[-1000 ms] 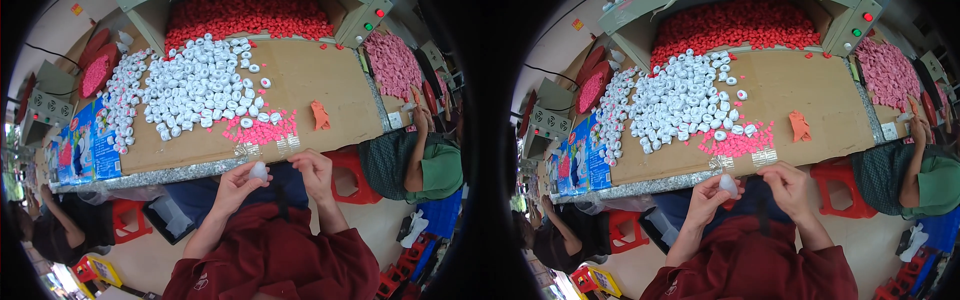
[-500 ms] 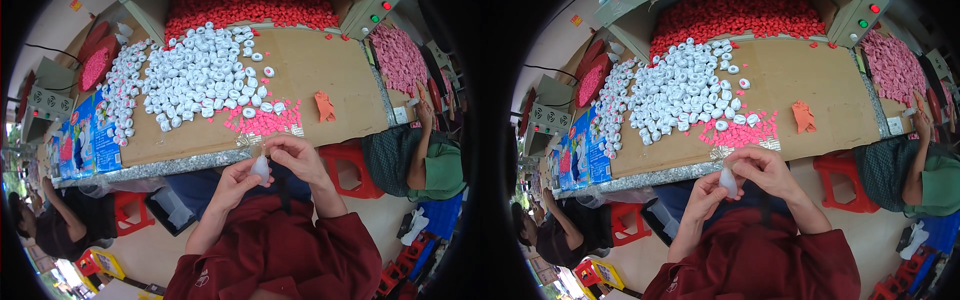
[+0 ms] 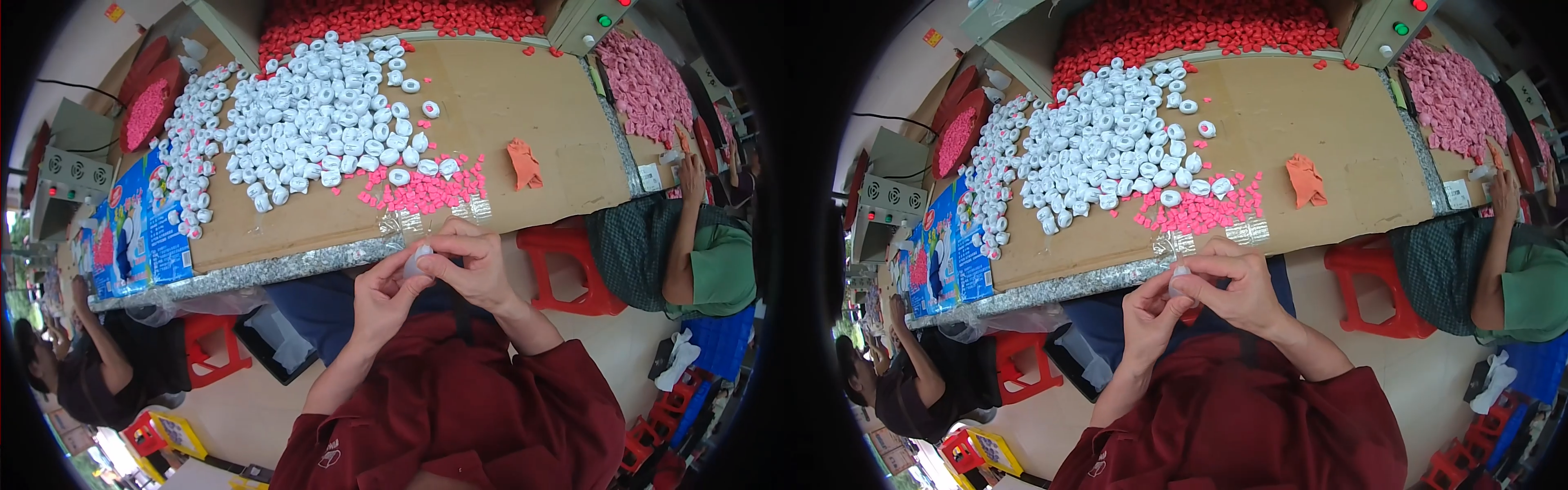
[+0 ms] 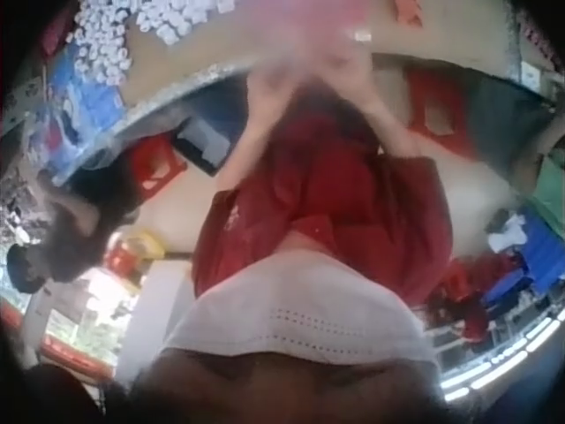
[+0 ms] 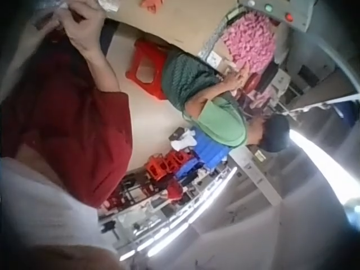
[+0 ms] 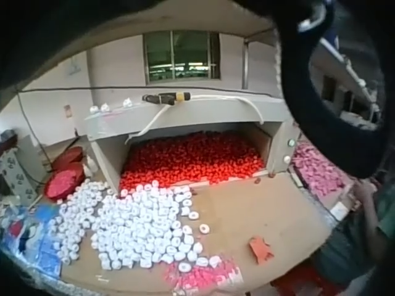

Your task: Assemble small plastic components by applying glue and attaching decorative inserts.

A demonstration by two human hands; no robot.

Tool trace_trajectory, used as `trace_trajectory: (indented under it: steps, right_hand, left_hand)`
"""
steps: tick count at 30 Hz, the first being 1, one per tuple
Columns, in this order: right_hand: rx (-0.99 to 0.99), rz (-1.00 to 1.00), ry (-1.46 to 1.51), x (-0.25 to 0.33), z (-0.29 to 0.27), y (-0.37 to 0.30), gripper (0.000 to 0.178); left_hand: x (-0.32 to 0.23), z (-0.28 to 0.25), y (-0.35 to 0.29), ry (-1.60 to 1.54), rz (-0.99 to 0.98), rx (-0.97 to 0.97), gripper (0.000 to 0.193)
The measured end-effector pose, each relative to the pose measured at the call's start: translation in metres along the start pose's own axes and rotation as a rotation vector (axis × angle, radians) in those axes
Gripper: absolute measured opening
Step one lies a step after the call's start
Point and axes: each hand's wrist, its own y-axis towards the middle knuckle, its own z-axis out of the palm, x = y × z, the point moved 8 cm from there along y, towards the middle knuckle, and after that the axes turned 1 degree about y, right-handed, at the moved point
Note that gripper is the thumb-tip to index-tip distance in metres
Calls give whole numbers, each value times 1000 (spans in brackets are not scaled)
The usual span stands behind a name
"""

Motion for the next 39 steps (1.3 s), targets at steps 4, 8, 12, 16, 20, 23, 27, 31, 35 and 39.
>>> trace_trajectory:
  steps: [4,8,12,16,20,23,27,31,35,39]
  right_hand:
    - [-12,8,-38,-3,-1,0,20]
    - [35,123,75,-5,-6,-1,29]
    - [70,114,-53,-8,-3,-6,36]
    - [20,45,-92,-17,-4,-11,36]
    - [41,17,-112,-11,-1,-12,32]
    - [87,-16,-161,-10,6,-21,31]
    - [228,190,-104,-34,24,-48,27]
    - [432,641,127,-118,60,-108,26]
    - [357,894,434,-164,74,-122,28]
    - [285,919,565,-203,71,-92,26]
  left_hand:
    - [9,-4,4,-2,-30,-20,42]
    - [10,0,6,-82,-36,65,47]
    - [9,3,8,86,28,89,56]
    - [6,7,9,136,9,117,60]
    - [4,8,5,72,-35,158,61]
    - [1,-8,-5,73,-108,191,59]
    - [-6,-66,-24,284,-78,73,40]
    - [-7,-104,-47,193,-53,-109,33]
    - [3,-108,-63,119,-65,-191,26]
    - [17,-99,-75,102,-58,-176,25]
